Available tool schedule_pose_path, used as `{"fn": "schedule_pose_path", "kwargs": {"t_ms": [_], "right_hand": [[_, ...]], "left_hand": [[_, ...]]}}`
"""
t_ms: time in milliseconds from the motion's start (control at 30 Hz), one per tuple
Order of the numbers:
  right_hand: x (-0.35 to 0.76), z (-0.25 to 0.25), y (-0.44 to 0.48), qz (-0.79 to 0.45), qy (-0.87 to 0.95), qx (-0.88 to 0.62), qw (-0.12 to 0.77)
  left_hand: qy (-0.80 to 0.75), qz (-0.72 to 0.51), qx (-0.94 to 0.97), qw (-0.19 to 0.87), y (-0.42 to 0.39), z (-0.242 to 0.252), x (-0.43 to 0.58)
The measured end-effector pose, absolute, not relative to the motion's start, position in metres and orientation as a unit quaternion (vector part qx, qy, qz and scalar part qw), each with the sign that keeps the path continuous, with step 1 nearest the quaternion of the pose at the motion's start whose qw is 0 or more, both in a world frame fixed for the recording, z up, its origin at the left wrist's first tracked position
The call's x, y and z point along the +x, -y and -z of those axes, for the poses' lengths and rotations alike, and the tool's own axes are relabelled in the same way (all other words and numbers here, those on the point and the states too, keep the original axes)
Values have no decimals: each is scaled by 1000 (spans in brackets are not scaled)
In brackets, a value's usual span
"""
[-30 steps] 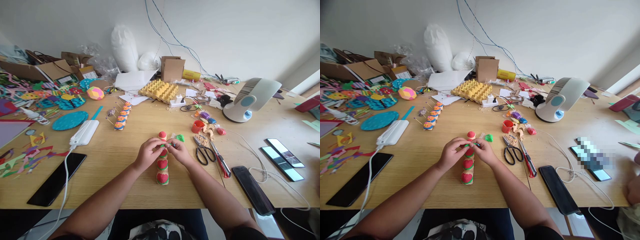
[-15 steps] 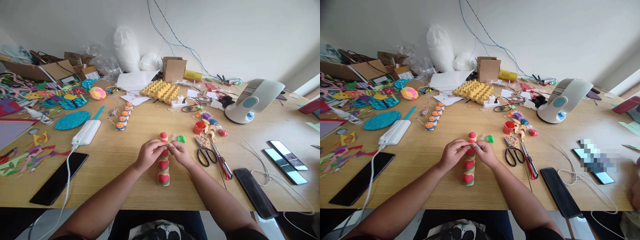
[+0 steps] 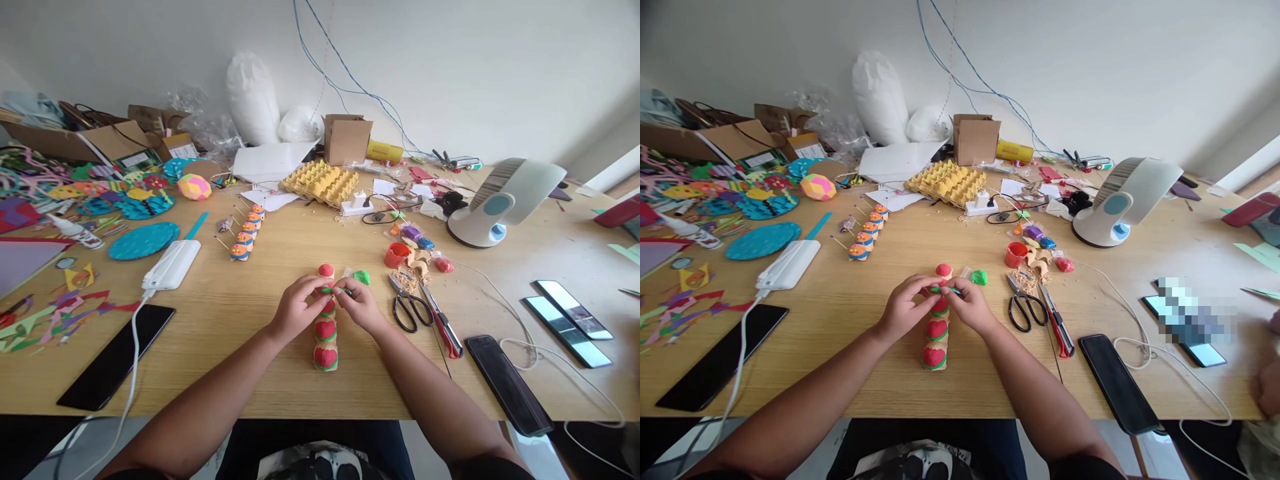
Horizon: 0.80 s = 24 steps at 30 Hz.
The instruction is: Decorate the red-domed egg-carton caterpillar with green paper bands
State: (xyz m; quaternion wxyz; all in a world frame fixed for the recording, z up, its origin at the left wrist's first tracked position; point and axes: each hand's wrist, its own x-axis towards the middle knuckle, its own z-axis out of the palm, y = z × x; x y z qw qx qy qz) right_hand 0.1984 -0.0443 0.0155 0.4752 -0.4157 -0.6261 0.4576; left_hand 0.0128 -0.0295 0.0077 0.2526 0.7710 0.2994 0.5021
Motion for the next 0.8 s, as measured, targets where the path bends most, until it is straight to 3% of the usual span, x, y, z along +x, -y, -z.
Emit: {"fn": "schedule_pose_path", "kwargs": {"t_ms": [300, 800], "right_hand": [[202, -8, 42, -412, 668, -431, 446], [198, -16, 46, -443, 640, -420, 466]], "left_hand": [[-295, -498, 783, 227, 30, -13, 13], [-309, -504, 778, 212, 30, -13, 11]]}}
